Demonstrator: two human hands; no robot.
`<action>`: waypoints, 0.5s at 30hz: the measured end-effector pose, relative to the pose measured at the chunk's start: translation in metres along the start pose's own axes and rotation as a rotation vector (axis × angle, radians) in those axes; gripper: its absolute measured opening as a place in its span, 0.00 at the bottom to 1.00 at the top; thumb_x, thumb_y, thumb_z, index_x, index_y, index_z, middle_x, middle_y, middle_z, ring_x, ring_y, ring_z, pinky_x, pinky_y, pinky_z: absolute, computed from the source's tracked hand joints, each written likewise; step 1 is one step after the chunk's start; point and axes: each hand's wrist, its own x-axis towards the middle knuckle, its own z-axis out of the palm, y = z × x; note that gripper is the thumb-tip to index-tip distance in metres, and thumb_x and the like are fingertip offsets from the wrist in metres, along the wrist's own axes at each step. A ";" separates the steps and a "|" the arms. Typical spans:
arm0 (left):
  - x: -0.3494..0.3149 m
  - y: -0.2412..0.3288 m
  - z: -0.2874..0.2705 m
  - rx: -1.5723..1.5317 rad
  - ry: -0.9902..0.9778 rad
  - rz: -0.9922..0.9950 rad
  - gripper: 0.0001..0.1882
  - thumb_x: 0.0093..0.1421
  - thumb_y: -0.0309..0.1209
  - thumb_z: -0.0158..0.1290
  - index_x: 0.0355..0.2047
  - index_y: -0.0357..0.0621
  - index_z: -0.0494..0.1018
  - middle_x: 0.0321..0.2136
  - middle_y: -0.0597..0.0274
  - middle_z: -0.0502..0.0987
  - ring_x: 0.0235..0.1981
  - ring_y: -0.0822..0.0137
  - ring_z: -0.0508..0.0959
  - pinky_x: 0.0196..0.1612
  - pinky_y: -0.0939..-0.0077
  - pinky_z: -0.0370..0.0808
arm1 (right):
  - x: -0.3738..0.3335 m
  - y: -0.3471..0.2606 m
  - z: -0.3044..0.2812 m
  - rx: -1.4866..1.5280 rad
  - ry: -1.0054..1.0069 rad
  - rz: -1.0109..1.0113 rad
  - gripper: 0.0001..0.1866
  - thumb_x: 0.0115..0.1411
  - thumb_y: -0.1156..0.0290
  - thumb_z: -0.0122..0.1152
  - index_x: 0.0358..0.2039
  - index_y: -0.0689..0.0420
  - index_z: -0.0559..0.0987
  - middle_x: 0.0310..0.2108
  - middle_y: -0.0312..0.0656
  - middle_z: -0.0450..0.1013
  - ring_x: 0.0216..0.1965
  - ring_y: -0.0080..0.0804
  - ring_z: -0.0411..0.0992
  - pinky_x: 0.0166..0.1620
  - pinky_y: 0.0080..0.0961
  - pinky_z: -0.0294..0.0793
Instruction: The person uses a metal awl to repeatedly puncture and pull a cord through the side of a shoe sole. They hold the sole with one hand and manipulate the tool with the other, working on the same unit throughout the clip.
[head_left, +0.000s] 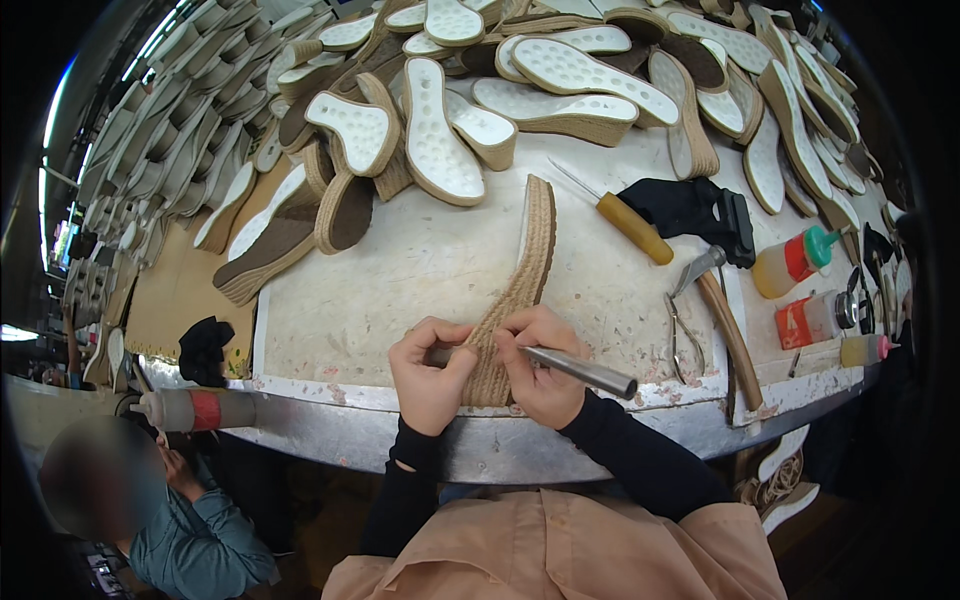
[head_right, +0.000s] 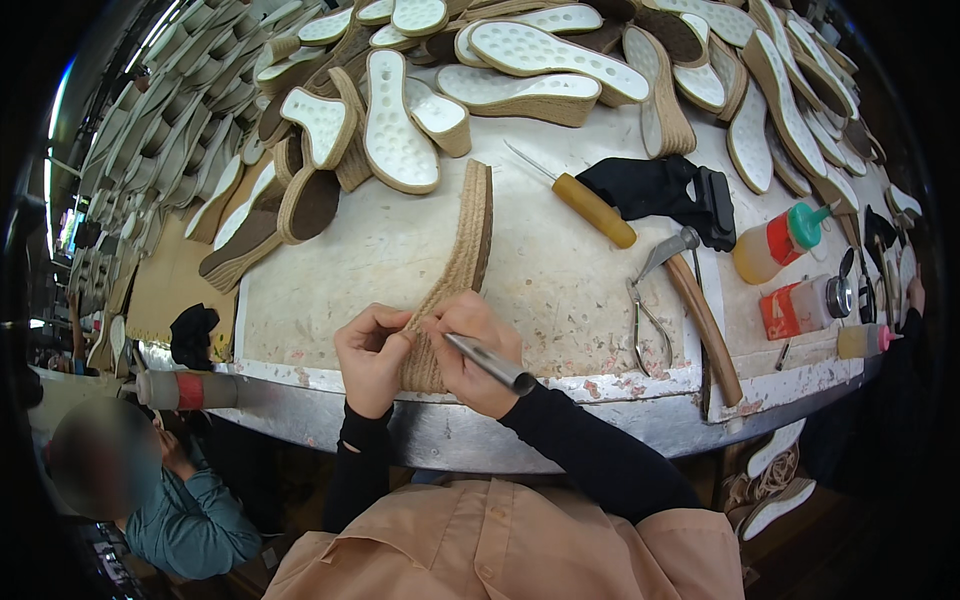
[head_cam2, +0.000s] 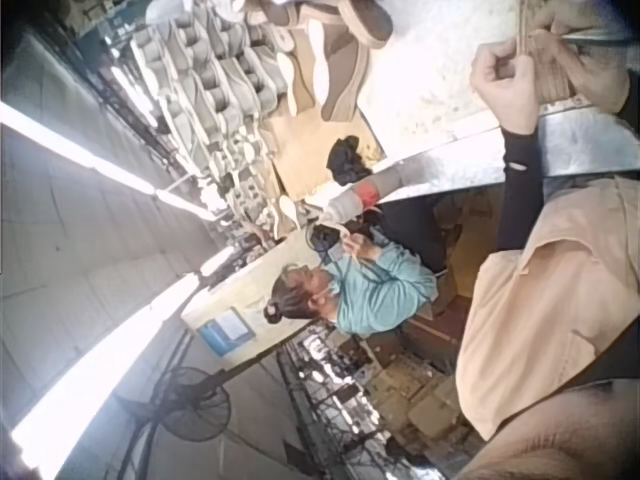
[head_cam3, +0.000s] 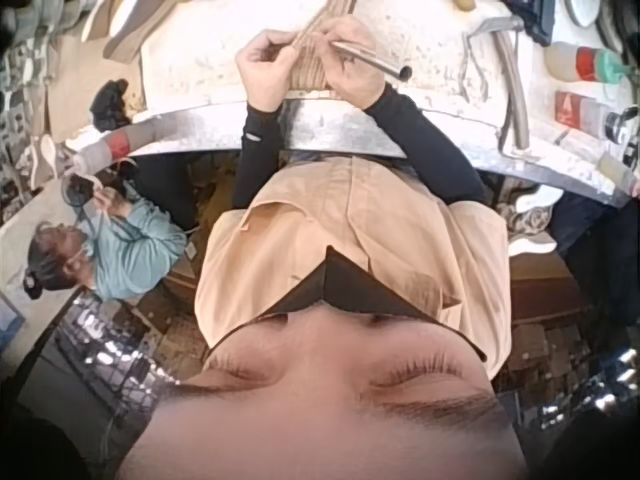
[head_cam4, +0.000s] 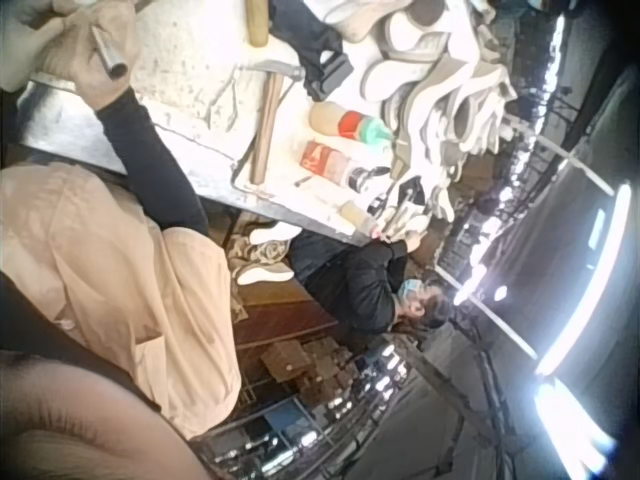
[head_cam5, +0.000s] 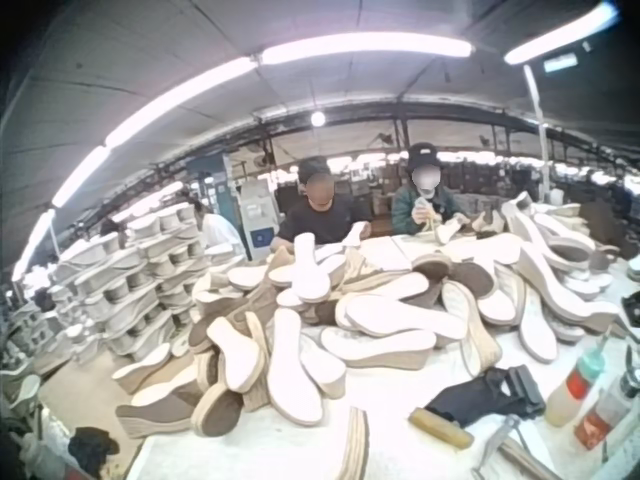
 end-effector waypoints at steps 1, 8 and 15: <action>0.000 0.000 0.000 0.005 0.001 -0.004 0.05 0.47 0.18 0.54 0.27 0.32 0.74 0.25 0.66 0.75 0.28 0.79 0.73 0.34 0.85 0.69 | -0.002 0.000 0.001 0.050 0.023 0.066 0.13 0.54 0.85 0.59 0.33 0.58 0.65 0.26 0.44 0.71 0.20 0.26 0.69 0.23 0.20 0.67; 0.000 0.001 0.000 -0.002 -0.008 -0.010 0.05 0.47 0.18 0.54 0.27 0.32 0.74 0.25 0.66 0.75 0.29 0.79 0.72 0.34 0.85 0.68 | -0.006 0.002 0.003 0.154 0.031 0.244 0.12 0.53 0.80 0.62 0.34 0.60 0.68 0.25 0.38 0.69 0.19 0.19 0.65 0.22 0.17 0.64; 0.000 0.000 0.000 -0.006 -0.013 0.009 0.05 0.47 0.17 0.53 0.28 0.32 0.74 0.25 0.66 0.74 0.28 0.79 0.72 0.33 0.85 0.68 | 0.001 -0.009 -0.002 0.118 -0.088 0.437 0.15 0.56 0.86 0.56 0.39 0.62 0.62 0.29 0.41 0.71 0.26 0.17 0.69 0.27 0.13 0.67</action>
